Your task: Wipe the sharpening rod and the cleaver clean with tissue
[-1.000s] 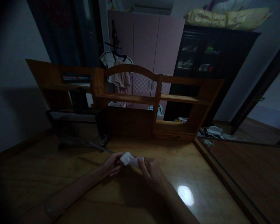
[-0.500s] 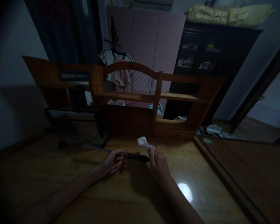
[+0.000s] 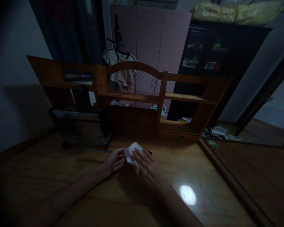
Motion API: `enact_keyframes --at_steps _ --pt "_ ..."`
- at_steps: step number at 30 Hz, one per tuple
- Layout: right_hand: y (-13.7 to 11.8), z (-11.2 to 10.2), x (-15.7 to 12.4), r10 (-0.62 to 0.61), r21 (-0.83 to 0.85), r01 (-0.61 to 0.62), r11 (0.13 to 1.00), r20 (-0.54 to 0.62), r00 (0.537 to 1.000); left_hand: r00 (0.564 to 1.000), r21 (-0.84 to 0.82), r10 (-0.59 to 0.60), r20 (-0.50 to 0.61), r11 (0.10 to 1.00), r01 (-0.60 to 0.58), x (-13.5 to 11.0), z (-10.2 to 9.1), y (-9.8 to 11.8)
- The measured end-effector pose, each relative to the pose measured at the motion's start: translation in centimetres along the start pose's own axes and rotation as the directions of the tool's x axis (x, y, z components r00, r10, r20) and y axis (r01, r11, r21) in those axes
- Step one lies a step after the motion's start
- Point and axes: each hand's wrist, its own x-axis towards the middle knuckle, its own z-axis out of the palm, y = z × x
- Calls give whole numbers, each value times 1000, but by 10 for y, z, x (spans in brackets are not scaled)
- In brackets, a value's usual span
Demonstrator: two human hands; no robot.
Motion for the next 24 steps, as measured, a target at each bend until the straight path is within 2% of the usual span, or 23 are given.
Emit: enact_keyframes --at_steps 4,7,10,14,18,20,22,24 --pt "-5 -1 -1 -8 69 7 998 6 1000 999 -90 30 -29 995 -33 0 -3 5" --pt "-3 -6 -7 150 181 -141 973 -36 988 1000 -101 13 2 995 -13 0 -6 7" --pt "8 -7 -16 344 200 -323 925 -82 935 999 -114 11 51 993 -5 0 -7 6" --pt "24 -6 -25 478 144 -456 878 -223 850 996 -89 36 85 996 -28 2 -8 3" --pt "24 -11 -25 532 220 -485 846 -403 745 995 -51 31 94 998 -26 5 -7 2" --pt "21 -15 -23 531 276 -453 848 -448 720 996 -25 16 82 1000 -14 6 -6 2" --pt "19 -18 -19 508 303 -410 860 -449 735 996 21 7 84 1000 -8 7 -4 0" --pt "17 -20 -16 459 304 -358 883 -404 791 996 83 0 92 997 -7 8 -2 -2"
